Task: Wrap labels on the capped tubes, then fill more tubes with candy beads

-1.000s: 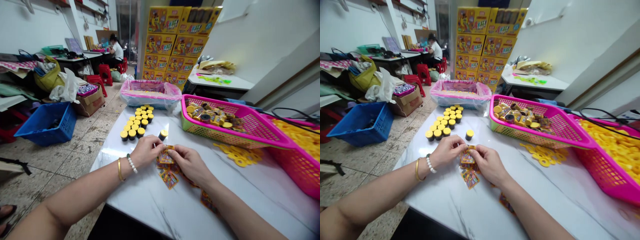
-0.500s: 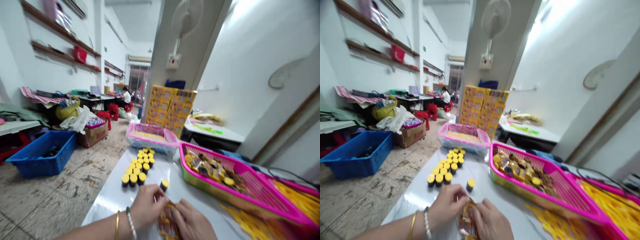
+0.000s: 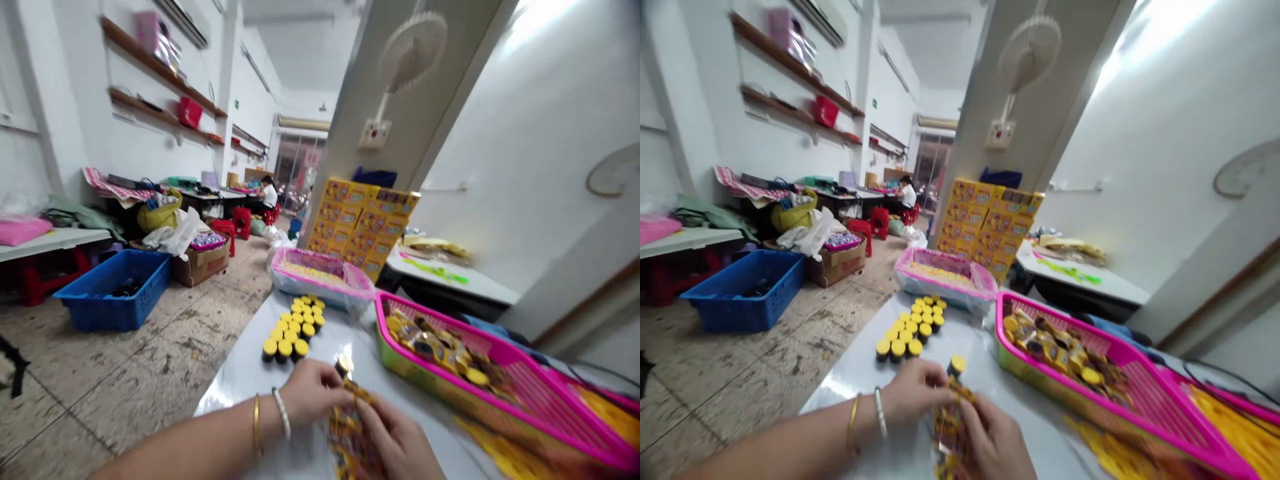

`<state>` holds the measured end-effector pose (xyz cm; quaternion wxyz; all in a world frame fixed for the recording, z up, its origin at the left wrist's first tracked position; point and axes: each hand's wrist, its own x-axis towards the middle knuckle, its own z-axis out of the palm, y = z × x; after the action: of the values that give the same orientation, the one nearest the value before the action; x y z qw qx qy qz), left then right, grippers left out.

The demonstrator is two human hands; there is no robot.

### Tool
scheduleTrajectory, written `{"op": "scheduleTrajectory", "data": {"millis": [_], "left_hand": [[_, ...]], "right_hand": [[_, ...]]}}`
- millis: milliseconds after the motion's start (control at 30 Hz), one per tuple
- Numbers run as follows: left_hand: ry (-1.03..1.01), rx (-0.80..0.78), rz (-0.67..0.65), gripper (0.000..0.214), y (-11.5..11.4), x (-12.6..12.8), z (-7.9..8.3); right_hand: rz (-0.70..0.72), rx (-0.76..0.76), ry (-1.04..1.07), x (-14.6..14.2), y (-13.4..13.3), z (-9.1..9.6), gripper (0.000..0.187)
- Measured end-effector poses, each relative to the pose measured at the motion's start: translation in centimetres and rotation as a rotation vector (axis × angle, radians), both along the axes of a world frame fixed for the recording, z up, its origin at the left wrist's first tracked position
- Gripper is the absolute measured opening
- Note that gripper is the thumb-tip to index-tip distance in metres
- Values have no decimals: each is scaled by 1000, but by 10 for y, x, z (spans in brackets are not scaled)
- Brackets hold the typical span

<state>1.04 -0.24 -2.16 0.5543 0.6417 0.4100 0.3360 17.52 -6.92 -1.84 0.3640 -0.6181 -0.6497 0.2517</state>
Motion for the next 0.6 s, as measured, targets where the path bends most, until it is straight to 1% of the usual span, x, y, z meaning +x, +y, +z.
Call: {"op": "scheduleTrajectory", "data": {"millis": [33, 100, 167, 233, 333, 500, 600], "left_hand": [[0, -5, -15, 17, -1, -3, 2], [16, 44, -47, 18, -3, -7, 7], [-13, 121, 12, 17, -4, -10, 12], [-76, 182, 81, 21, -6, -11, 17], [-145, 227, 103, 28, -13, -13, 22], [-168, 331, 110, 24, -20, -13, 23], [-163, 329, 121, 23, -18, -12, 22]], "right_hand": [[-50, -11, 49, -4, -3, 6, 44], [-84, -36, 160, -10, -5, 14, 43], [-117, 0, 236, -12, -4, 17, 42], [-151, 26, 281, -10, -3, 17, 42], [-202, 23, 300, -6, -2, 13, 45], [-190, 40, 285, -8, -2, 4, 48], [-191, 79, 240, -12, -1, 3, 47]]}}
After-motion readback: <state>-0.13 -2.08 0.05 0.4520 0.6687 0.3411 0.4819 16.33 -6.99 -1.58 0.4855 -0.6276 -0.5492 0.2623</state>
